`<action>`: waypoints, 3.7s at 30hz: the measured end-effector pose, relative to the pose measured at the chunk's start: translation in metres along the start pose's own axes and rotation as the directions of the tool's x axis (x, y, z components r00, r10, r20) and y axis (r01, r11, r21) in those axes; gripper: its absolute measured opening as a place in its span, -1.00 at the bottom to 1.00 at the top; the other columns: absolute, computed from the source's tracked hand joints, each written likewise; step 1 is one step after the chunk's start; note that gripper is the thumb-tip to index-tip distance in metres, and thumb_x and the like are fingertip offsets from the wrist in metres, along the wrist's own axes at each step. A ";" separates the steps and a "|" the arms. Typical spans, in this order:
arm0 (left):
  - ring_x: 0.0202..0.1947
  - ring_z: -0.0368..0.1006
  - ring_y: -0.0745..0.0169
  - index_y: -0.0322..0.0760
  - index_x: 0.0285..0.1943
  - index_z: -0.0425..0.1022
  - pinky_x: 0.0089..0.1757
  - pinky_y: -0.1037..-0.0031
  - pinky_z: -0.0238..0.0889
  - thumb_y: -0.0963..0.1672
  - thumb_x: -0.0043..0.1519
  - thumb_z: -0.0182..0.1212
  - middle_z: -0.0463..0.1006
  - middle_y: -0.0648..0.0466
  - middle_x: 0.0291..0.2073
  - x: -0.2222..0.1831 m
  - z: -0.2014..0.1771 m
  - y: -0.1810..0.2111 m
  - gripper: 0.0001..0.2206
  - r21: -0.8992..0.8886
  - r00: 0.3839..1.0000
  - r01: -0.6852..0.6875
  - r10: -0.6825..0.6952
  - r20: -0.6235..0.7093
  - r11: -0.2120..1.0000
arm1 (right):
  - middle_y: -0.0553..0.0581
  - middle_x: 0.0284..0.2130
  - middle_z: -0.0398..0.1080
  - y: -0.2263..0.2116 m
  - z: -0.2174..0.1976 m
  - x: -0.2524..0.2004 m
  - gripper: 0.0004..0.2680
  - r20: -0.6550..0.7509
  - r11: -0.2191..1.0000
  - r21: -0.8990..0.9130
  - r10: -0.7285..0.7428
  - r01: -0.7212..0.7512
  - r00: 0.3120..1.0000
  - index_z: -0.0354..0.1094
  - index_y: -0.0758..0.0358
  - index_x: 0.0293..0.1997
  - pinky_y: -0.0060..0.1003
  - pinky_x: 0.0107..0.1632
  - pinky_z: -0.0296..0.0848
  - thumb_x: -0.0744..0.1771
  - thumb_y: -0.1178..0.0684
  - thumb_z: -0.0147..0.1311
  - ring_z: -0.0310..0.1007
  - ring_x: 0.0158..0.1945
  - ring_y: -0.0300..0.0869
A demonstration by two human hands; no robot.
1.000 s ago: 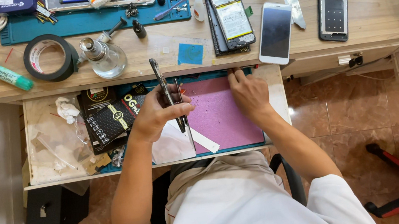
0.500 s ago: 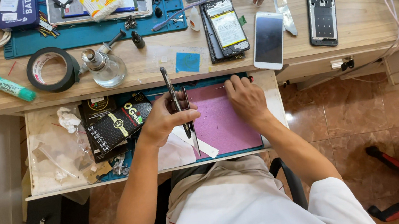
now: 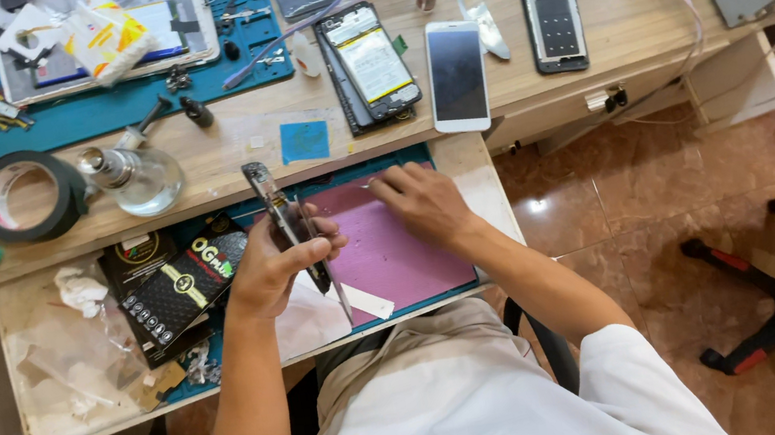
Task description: The person disassembles a smartphone, removes the old battery, and installs a new battery. They use a screwdriver to remove screws and a plastic tool to pry open the device, then reassemble the phone.
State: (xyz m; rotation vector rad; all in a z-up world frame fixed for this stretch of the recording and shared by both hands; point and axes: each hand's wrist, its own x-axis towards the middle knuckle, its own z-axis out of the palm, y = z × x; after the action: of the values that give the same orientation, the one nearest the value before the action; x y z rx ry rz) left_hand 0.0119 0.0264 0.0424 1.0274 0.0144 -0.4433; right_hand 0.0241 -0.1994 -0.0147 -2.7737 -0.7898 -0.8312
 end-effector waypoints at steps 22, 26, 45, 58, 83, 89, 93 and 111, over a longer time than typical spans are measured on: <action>-0.35 0.50 -0.13 -0.60 0.00 0.22 -0.30 0.17 0.43 -0.28 -0.21 0.33 0.46 -0.36 -0.33 -0.005 -0.006 0.001 -0.44 0.013 1.000 0.009 -0.009 0.005 1.000 | 0.08 -0.51 0.40 0.143 -0.072 0.001 -0.94 -0.293 0.860 0.198 0.510 -0.471 0.809 0.41 0.23 -0.27 -0.35 -0.33 0.27 0.27 0.14 0.14 0.32 -0.46 -0.18; -0.31 0.52 -0.06 -0.44 -0.09 0.31 -0.26 0.26 0.43 -0.20 -0.15 0.29 0.51 -0.11 -0.31 -0.006 0.000 0.011 -0.57 0.133 0.995 0.086 -0.092 0.038 0.987 | 0.27 -0.02 0.20 0.169 -0.093 0.012 -0.40 0.090 0.501 -0.204 0.865 -0.841 0.494 -0.06 0.17 0.24 -0.09 -0.01 0.18 0.23 -0.32 0.17 0.13 -0.01 0.02; -0.31 0.53 -0.08 -0.45 -0.09 0.31 -0.25 0.26 0.43 -0.22 -0.15 0.29 0.52 -0.14 -0.32 -0.001 0.000 0.004 -0.57 0.131 0.992 0.109 -0.116 0.042 0.985 | 0.03 -0.28 0.46 0.184 -0.129 0.010 -0.44 0.256 0.221 0.421 0.901 -0.880 0.349 -0.08 0.30 0.26 -0.15 0.17 0.20 0.21 -0.08 0.13 0.38 0.01 -0.21; -0.32 0.52 -0.09 -0.46 -0.09 0.31 -0.25 0.25 0.43 -0.21 -0.16 0.29 0.51 -0.14 -0.32 -0.002 0.002 0.003 -0.57 0.129 0.993 0.111 -0.114 0.015 0.985 | 0.05 -0.29 0.45 0.186 -0.122 0.004 -0.44 0.253 0.244 0.451 0.888 -0.859 0.385 -0.03 0.32 0.23 -0.22 0.10 0.28 0.20 -0.10 0.16 0.42 -0.07 -0.23; -0.53 0.46 0.29 -0.49 -0.20 0.36 -0.45 0.50 0.41 -0.21 -0.26 0.49 0.50 -0.06 -0.51 -0.013 0.006 -0.006 -0.53 0.121 0.997 0.039 -0.031 -0.069 0.992 | 0.02 -0.48 0.20 -0.006 0.004 -0.011 -0.86 0.107 0.992 -0.054 -0.105 0.111 0.989 0.34 0.02 -0.22 -0.29 -0.45 0.24 0.20 0.07 0.02 0.26 -0.45 -0.12; -0.51 0.52 0.08 -0.45 -0.24 0.37 -0.42 0.39 0.44 -0.20 -0.19 0.44 0.50 -0.14 -0.53 -0.019 0.023 0.012 -0.61 0.074 0.974 0.228 -0.227 -0.027 0.971 | 0.13 -0.43 0.27 0.004 -0.049 0.019 -0.78 0.259 0.817 0.547 0.045 -0.185 0.965 0.31 0.15 -0.13 -0.25 -0.39 0.36 0.23 0.32 -0.11 0.33 -0.44 -0.05; -0.51 0.52 -0.08 -0.56 -0.18 0.30 -0.41 0.29 0.44 -0.21 -0.19 0.44 0.45 -0.19 -0.52 -0.004 0.031 0.014 -0.54 0.014 0.962 0.272 -0.272 0.014 0.962 | 0.33 -0.40 0.31 0.030 -0.061 0.033 -0.75 0.302 -0.013 0.949 0.319 -0.315 0.898 0.30 0.52 -0.16 -0.21 -0.24 0.41 0.18 0.35 -0.27 0.33 -0.38 -0.09; -0.49 0.51 -0.15 -0.53 -0.19 0.29 -0.43 0.28 0.44 -0.23 -0.16 0.41 0.47 -0.19 -0.51 0.050 0.047 -0.007 -0.58 -0.021 0.932 0.334 -0.327 0.155 0.942 | 0.41 -0.35 0.38 0.009 -0.068 0.081 -0.87 0.185 -0.016 0.980 0.412 -0.197 0.892 0.15 0.50 -0.18 -0.15 -0.12 0.44 0.30 0.20 -0.10 0.48 -0.28 0.00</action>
State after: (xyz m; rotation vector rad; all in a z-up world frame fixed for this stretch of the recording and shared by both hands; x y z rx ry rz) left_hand 0.0456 -0.0328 0.0504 0.9444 0.0648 -0.8244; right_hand 0.0547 -0.1896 0.0866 -1.3749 -0.3563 -0.1583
